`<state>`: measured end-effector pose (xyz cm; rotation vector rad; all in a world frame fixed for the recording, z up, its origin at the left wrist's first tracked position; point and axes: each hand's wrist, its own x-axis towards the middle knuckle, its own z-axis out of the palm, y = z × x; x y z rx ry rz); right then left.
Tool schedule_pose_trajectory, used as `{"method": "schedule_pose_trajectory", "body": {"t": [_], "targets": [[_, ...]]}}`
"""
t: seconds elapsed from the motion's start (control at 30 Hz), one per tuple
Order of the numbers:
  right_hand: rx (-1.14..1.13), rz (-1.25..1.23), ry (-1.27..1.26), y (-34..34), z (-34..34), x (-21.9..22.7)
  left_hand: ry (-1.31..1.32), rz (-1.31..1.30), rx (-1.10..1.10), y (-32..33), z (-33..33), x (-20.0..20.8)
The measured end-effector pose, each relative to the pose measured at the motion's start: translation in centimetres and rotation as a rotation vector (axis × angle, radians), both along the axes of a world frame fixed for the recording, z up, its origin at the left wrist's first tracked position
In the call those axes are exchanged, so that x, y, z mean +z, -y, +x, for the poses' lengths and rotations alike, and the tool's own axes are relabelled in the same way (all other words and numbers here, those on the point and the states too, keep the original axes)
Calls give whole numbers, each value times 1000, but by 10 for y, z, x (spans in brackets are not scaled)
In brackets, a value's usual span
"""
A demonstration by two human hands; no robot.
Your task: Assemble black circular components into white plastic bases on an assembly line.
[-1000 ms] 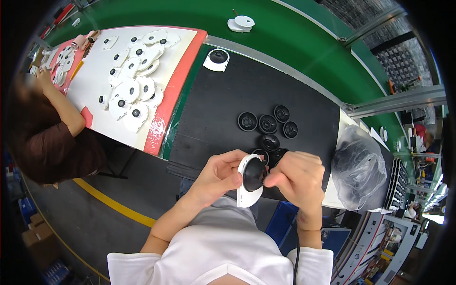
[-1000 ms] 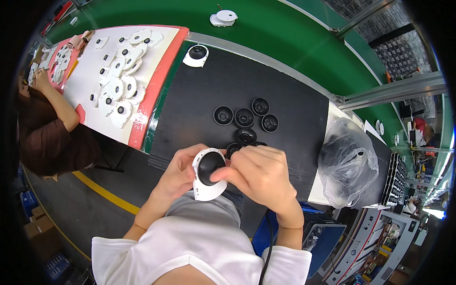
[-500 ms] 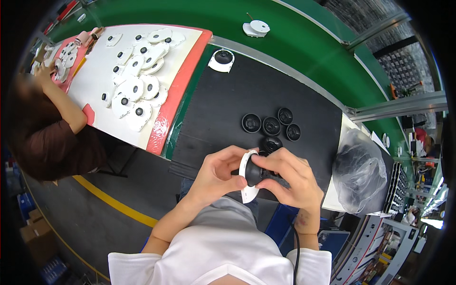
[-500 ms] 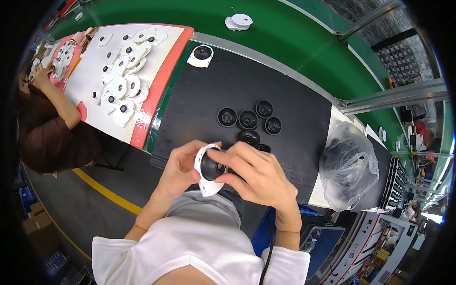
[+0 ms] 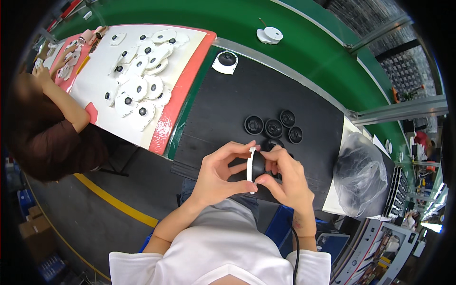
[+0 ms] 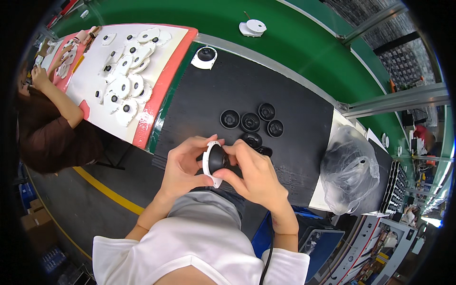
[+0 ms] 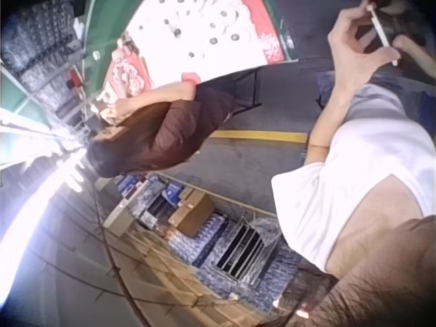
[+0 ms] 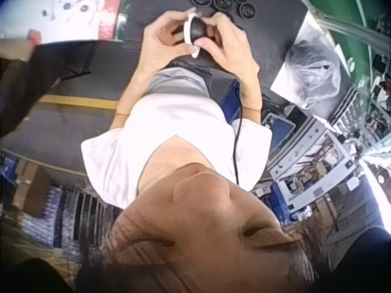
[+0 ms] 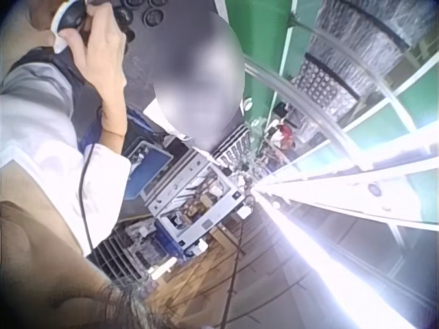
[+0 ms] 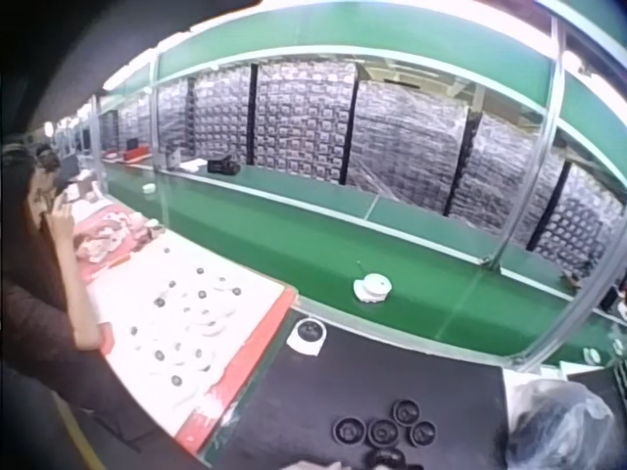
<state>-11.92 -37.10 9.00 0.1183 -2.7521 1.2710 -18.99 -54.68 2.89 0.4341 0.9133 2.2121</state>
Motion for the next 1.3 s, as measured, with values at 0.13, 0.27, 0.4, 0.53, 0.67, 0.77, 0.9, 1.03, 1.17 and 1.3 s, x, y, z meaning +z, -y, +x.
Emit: {"method": "schedule_pose_trajectory", "body": {"t": [0.13, 0.27, 0.4, 0.53, 0.67, 0.77, 0.9, 1.03, 1.17, 1.3], "targets": [[-66, 65, 36, -3, 0, -4, -73, -55, -6, 1, -2, 3], [38, 0, -157, -2, -14, -7, -21, -84, -15, 9, -6, -15], [43, 27, -54, -1, -8, -11, 38, -44, -49, 8, -7, -10], [48, 93, 14, 0, -17, -10, -34, -62, 27, 10, -12, -14], [271, 130, -102, 2, -35, -8, 6, -71, -2, 16, -18, -17], [317, 180, -167, 0, -50, -10, 69, -116, -32, 23, -22, -27], [38, 250, -114, -24, -92, -27, -634, -1037, 699, 51, -58, -18], [-187, 494, -71, -65, -145, -71, -944, -1477, 1031, 108, -100, -55], [-188, 590, -50, -79, -178, -95, -943, -1488, 906, 134, -119, -74], [-267, 527, -162, -80, -191, -106, -1032, -1545, 799, 130, -122, -63]]}}
